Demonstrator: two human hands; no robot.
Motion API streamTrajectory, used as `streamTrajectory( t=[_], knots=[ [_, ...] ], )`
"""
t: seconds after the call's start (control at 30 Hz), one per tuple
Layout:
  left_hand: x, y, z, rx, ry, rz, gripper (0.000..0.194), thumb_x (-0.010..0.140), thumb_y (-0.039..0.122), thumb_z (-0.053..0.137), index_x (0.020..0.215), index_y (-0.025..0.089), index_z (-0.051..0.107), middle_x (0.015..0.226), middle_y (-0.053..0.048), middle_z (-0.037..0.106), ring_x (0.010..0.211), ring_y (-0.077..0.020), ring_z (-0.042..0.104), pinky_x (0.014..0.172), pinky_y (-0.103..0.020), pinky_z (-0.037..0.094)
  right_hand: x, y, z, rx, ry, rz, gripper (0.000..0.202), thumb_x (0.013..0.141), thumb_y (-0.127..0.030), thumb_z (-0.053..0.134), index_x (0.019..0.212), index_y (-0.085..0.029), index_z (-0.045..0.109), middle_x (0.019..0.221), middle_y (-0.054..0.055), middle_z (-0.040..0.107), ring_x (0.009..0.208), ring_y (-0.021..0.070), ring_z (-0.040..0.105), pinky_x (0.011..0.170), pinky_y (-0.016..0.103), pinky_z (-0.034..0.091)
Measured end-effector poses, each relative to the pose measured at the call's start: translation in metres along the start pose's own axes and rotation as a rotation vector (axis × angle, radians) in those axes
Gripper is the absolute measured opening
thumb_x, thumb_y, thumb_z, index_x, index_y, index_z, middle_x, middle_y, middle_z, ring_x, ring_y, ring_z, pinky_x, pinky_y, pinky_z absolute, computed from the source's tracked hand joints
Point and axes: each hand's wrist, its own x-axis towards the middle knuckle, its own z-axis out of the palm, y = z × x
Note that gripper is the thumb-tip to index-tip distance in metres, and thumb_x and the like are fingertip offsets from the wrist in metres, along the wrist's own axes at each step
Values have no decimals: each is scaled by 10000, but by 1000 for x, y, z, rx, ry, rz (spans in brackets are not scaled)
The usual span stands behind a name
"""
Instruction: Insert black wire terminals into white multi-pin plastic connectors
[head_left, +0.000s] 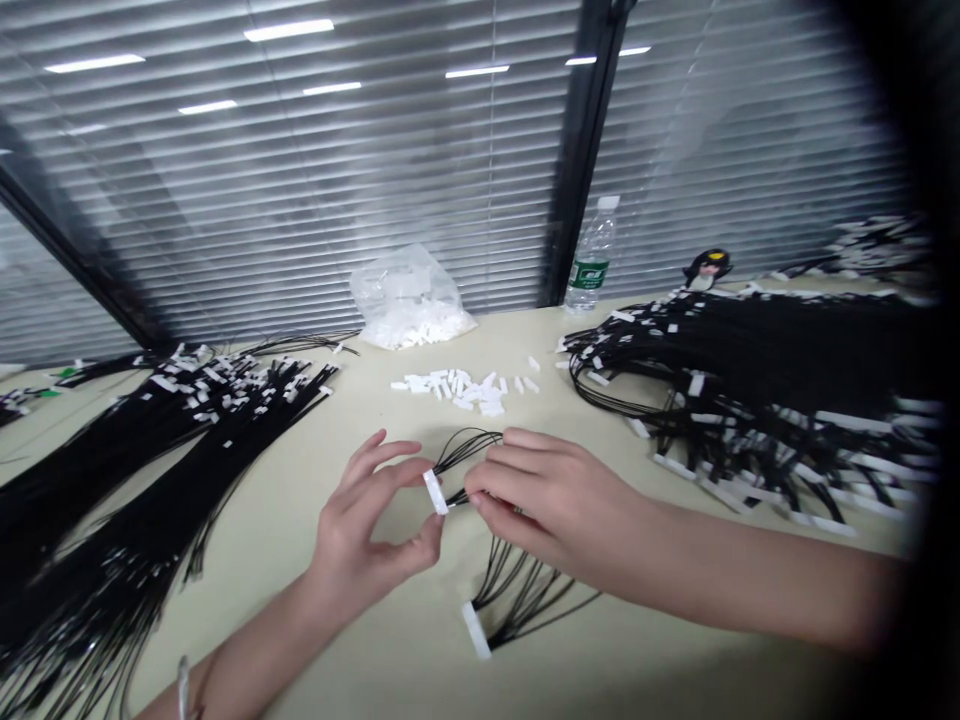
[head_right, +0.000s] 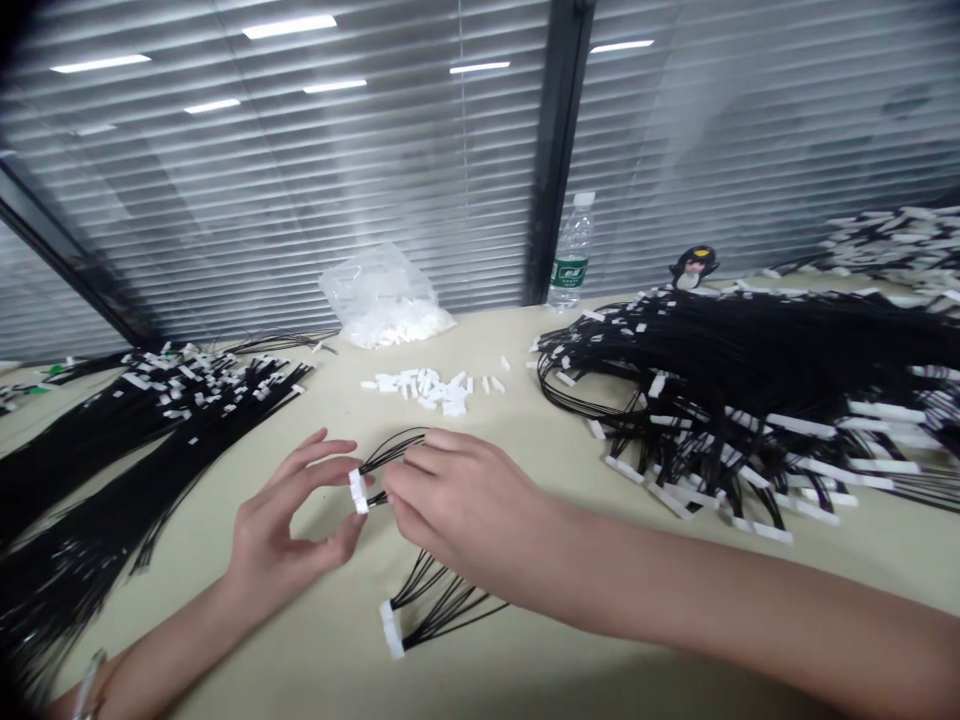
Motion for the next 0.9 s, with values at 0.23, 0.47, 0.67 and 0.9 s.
streamTrajectory(
  t=[0.23,0.47,0.67,0.9],
  knots=[
    [-2,0,-1,-2,9,58,427,637,65,661,1032,210,588,865,-45,695,983,-250,596,997,-512,379,-1,-2,0,124,-34,70,124,910,-174,415,902,-170,539,783,-9,569,741,109,480,745,271,367],
    [-3,-8,0,-236,-28,-43,360,643,81,713,951,225,593,828,-36,718,1035,-251,589,1003,-536,367,3,1,-6,88,8,-14,134,902,-156,437,863,-160,565,768,3,554,726,113,449,712,252,347],
    [-2,-7,0,-293,-106,38,302,654,52,721,828,238,560,745,-11,714,999,-233,608,999,-538,362,1,1,0,95,-14,-49,154,841,-44,454,857,-160,555,781,-1,535,746,110,426,724,225,337],
    [-3,-1,1,-284,-139,180,273,681,45,701,848,192,543,734,-31,671,990,-239,607,974,-565,371,-5,0,12,86,-47,-56,215,760,-9,451,858,-156,572,790,20,526,749,139,384,680,252,319]
  ],
)
